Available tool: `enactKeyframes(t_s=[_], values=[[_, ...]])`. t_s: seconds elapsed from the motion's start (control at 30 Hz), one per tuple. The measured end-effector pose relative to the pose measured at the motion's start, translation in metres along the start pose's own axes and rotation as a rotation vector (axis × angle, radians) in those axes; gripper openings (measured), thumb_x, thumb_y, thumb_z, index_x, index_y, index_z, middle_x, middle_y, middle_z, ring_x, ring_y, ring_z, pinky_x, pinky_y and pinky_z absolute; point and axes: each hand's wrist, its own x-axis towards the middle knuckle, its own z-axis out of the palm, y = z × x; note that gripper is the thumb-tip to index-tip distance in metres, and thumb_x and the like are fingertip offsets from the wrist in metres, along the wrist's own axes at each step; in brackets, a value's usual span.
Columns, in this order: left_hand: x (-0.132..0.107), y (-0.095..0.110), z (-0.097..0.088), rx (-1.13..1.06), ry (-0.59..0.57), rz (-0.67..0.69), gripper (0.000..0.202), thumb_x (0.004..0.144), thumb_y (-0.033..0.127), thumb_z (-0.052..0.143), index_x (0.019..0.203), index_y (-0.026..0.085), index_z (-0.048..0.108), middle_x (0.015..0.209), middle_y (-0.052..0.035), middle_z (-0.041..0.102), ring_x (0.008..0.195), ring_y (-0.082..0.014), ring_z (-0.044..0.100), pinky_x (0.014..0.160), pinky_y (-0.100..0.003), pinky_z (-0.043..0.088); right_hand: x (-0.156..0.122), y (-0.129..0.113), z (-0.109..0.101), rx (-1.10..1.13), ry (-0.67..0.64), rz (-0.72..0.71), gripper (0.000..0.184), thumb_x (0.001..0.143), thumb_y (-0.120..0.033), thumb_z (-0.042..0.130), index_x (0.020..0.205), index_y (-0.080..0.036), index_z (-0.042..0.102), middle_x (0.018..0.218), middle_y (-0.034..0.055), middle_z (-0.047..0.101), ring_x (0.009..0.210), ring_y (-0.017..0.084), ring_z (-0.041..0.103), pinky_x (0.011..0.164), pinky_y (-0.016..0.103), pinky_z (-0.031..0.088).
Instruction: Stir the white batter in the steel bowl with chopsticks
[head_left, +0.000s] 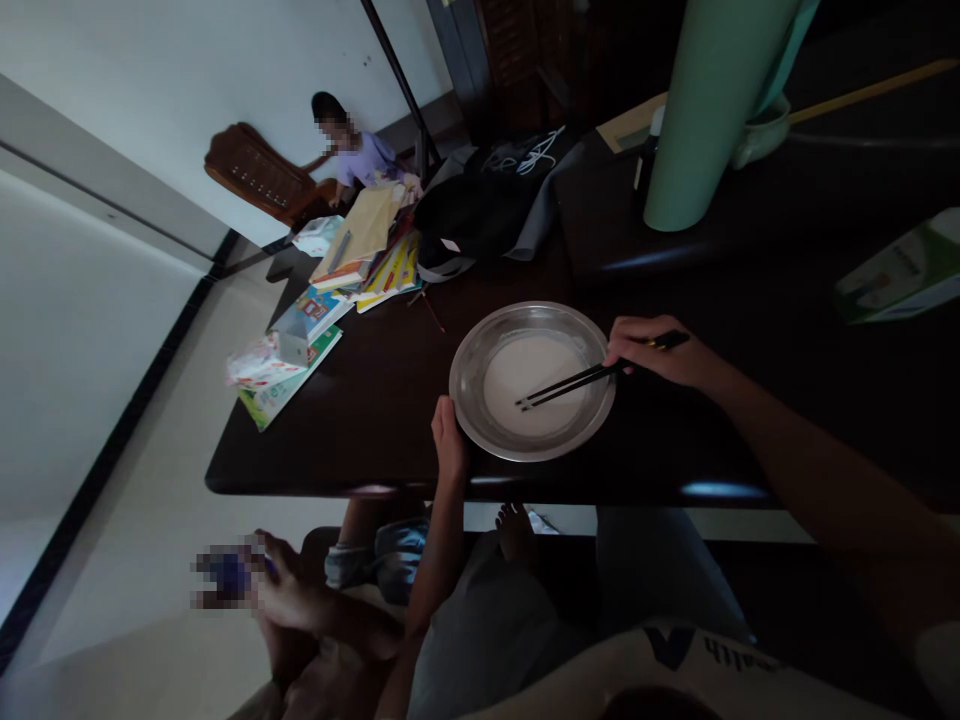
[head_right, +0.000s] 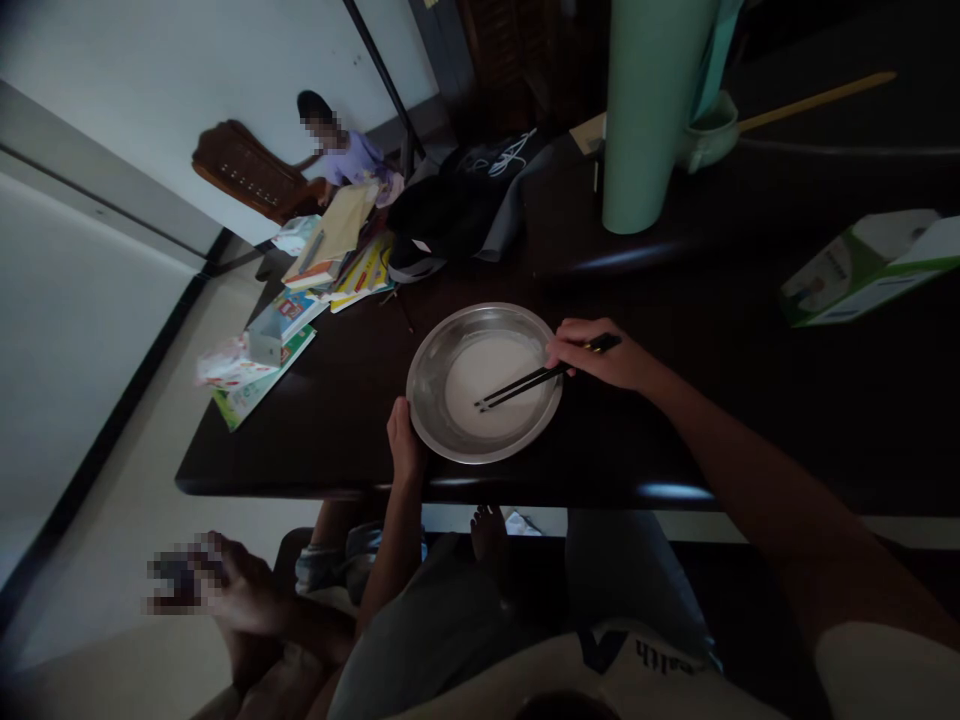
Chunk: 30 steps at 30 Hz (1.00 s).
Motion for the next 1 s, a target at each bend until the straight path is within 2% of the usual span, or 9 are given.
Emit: enactKeyframes(t_s=[0.1,0.27,0.37,0.47,0.57,0.67,0.77,0.87,1.0], values=[[-0.0008,0.0009,0.0001,0.002,0.006,-0.004,0.044,0.087,0.056,0.054,0.06,0.023,0.041,0.063,-0.0004,0.048,0.075,-0.0188,0.049,0.068,-0.034,0.042,0.0012,0.0008,0.0016,-0.071,0.022,-0.038,0.022,0.083,-0.041,0.066,0.073,-0.023,0.075,0.075,0.0018,0.06,0.062,0.011,0.056,0.059,0.027,0.05],[-0.0009,0.001,-0.0006,0.029,0.004,-0.014,0.044,0.086,0.057,0.054,0.059,0.024,0.042,0.063,-0.0007,0.051,0.08,-0.0198,0.05,0.071,-0.035,0.042,-0.0016,0.0002,-0.0057,-0.033,0.161,0.004,0.04,0.089,-0.049,0.057,0.066,-0.018,0.071,0.075,0.0045,0.056,0.067,0.012,0.054,0.051,0.022,0.045],[0.0005,-0.0001,-0.0011,0.035,-0.002,-0.007,0.043,0.087,0.057,0.053,0.06,0.024,0.042,0.065,-0.0009,0.053,0.082,-0.0201,0.051,0.072,-0.036,0.042,-0.0018,0.0002,-0.0037,0.003,0.066,0.024,0.039,0.088,-0.048,0.058,0.067,-0.018,0.071,0.076,0.0045,0.057,0.07,0.013,0.055,0.052,0.022,0.046],[0.0013,-0.0015,-0.0014,0.027,-0.009,0.005,0.044,0.087,0.057,0.052,0.06,0.024,0.043,0.064,-0.0008,0.053,0.08,-0.0199,0.051,0.071,-0.035,0.043,0.0002,0.0004,0.0002,-0.052,-0.025,-0.028,0.027,0.087,-0.039,0.062,0.074,-0.019,0.074,0.077,0.0029,0.059,0.067,0.011,0.057,0.06,0.026,0.048],[0.0011,-0.0022,-0.0015,0.029,-0.009,0.017,0.045,0.087,0.058,0.052,0.059,0.024,0.042,0.063,-0.0008,0.053,0.079,-0.0198,0.052,0.07,-0.035,0.043,0.0008,0.0,-0.0012,-0.136,0.062,-0.061,0.024,0.088,-0.032,0.061,0.073,-0.018,0.073,0.071,0.001,0.058,0.061,0.009,0.055,0.063,0.028,0.045],[0.0011,-0.0015,-0.0014,0.037,-0.004,0.015,0.045,0.086,0.059,0.053,0.058,0.024,0.042,0.061,-0.0003,0.052,0.078,-0.0197,0.052,0.07,-0.035,0.044,-0.0008,-0.0001,-0.0046,-0.073,0.142,-0.03,0.031,0.091,-0.035,0.056,0.07,-0.018,0.071,0.071,0.0015,0.056,0.06,0.01,0.053,0.056,0.027,0.042],[0.0011,0.0001,-0.0011,0.044,-0.002,0.008,0.045,0.085,0.059,0.053,0.059,0.024,0.041,0.06,0.0001,0.051,0.077,-0.0196,0.052,0.07,-0.035,0.044,-0.0012,0.0009,-0.0035,-0.012,0.071,-0.008,0.032,0.091,-0.038,0.056,0.072,-0.018,0.072,0.075,0.0025,0.057,0.063,0.01,0.053,0.053,0.026,0.042],[0.0002,0.0007,-0.0009,0.044,0.0,0.012,0.045,0.085,0.059,0.054,0.059,0.024,0.042,0.061,-0.0003,0.051,0.077,-0.0198,0.052,0.07,-0.035,0.043,0.0007,0.0019,-0.0003,-0.079,-0.009,-0.038,0.023,0.088,-0.036,0.062,0.075,-0.02,0.073,0.077,0.0019,0.06,0.06,0.01,0.055,0.06,0.029,0.045],[-0.0013,-0.0002,-0.001,0.027,-0.001,0.012,0.046,0.085,0.06,0.053,0.059,0.024,0.042,0.063,-0.0007,0.051,0.076,-0.0197,0.051,0.069,-0.035,0.042,0.0011,0.0011,-0.003,-0.12,0.102,-0.048,0.025,0.089,-0.034,0.06,0.073,-0.019,0.072,0.074,0.0016,0.059,0.06,0.01,0.054,0.061,0.029,0.044]])
